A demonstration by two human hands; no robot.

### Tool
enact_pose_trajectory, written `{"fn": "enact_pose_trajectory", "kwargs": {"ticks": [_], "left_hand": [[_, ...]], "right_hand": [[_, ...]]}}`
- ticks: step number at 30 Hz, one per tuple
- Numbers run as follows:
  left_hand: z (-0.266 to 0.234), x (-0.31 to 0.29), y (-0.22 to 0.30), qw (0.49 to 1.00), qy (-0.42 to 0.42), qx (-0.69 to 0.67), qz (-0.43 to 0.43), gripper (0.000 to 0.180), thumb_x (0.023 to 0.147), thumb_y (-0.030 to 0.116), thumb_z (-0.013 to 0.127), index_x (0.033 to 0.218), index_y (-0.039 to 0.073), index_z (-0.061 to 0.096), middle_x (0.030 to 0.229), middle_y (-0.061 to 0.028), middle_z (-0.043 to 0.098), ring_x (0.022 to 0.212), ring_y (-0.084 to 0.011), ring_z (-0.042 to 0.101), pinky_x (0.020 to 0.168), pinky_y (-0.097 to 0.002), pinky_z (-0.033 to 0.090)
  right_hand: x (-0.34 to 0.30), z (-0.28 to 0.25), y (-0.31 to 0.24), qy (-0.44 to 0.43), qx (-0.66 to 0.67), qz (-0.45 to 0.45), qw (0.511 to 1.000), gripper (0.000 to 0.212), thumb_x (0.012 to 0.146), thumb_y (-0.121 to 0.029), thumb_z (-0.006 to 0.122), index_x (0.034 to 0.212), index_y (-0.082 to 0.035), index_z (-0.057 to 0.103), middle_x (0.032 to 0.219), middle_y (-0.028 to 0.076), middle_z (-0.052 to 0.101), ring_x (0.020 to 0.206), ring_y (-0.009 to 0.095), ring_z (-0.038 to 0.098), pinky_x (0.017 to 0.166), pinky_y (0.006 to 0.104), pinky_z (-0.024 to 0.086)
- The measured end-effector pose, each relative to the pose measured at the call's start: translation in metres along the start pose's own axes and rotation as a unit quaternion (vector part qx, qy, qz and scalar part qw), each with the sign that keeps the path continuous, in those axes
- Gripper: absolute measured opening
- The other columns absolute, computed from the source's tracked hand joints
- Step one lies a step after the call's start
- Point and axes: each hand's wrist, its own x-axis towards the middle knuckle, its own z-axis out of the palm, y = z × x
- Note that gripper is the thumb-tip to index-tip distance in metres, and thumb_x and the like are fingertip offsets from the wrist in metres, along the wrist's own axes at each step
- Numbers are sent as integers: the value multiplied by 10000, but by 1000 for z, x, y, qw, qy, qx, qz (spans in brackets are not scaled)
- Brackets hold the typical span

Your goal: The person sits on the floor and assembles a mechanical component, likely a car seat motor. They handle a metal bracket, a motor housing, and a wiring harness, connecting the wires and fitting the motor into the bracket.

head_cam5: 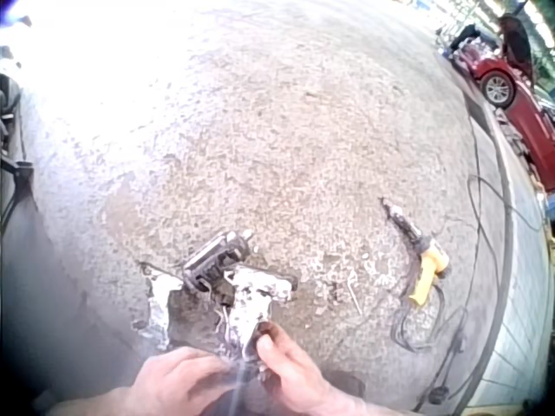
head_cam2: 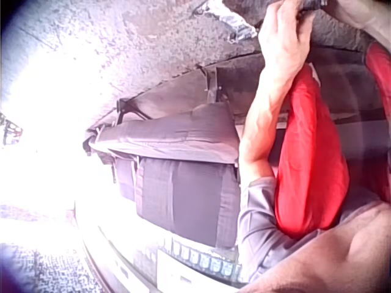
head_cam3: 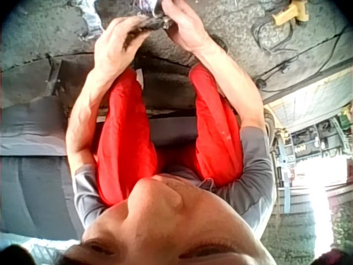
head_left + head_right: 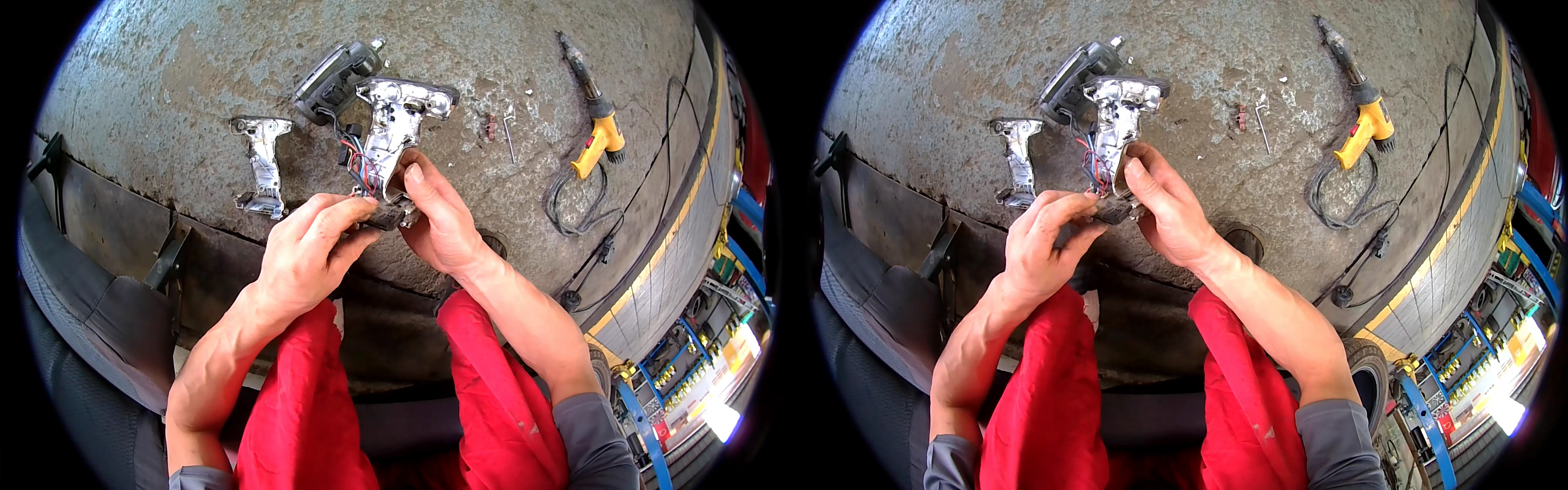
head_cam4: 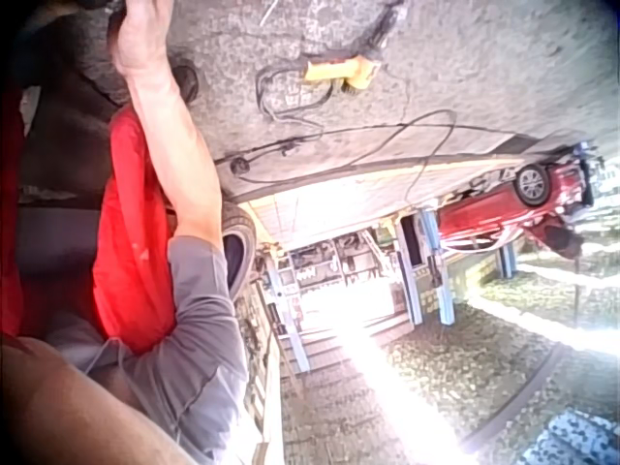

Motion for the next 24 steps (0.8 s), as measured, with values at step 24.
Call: {"fn": "enact_pose_trajectory", "kwargs": {"ticks": [24], "left_hand": [[7, -12, -7, 930, 18, -172, -325, 568, 913, 207, 828, 1367, 8, 550, 1235, -119, 610, 1027, -194, 635, 854, -331, 540]], "right_hand": [[3, -7, -1, -25, 5, 41, 999, 759, 975, -238, 756, 1568, 8, 350, 1511, 90, 509, 1392, 192, 468, 1193, 372, 344]]}}
